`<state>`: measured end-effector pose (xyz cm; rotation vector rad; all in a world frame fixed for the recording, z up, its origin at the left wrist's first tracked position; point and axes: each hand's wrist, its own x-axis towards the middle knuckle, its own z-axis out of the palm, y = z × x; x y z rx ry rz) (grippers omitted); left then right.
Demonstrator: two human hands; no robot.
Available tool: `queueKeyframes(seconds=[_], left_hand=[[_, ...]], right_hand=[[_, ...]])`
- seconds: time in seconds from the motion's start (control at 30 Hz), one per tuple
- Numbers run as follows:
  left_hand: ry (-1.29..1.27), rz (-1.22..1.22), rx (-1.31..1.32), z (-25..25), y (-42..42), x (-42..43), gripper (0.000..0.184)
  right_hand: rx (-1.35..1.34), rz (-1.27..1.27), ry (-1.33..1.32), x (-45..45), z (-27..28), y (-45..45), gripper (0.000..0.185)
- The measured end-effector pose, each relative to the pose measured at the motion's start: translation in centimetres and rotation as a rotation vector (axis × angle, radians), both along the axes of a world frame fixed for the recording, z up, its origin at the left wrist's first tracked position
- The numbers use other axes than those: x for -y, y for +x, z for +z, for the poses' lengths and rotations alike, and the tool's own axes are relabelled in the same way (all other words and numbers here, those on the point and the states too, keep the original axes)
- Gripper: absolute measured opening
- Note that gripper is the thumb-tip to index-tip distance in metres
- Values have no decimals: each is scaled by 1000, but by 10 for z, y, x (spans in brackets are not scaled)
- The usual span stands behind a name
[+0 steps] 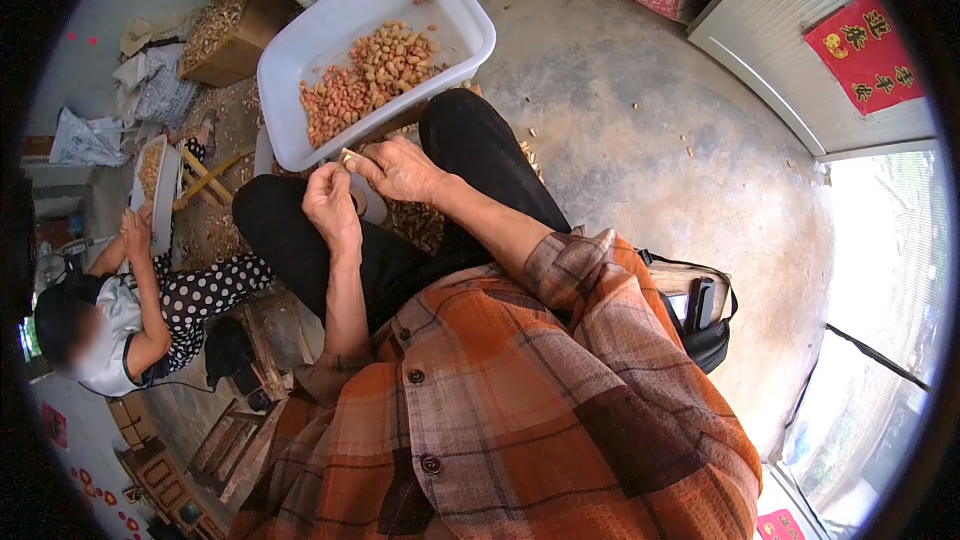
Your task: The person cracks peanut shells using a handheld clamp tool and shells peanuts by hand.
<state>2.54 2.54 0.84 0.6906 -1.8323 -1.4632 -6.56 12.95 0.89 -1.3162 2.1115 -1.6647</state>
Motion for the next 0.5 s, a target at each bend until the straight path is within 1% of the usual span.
queueKeyframes(seconds=[0.1,0.3,0.4,0.5], left_hand=[[42,-20,-24,-3,0,1,8],[1,-51,17,-5,1,3,9],[19,-55,31,-7,1,5,9],[-25,-57,36,-5,0,4,7]], right_hand=[[-28,-4,-1,-1,1,0,42],[-51,-11,-3,0,0,1,43],[-58,-8,31,1,-3,0,43],[-38,2,88,1,-5,-1,43]])
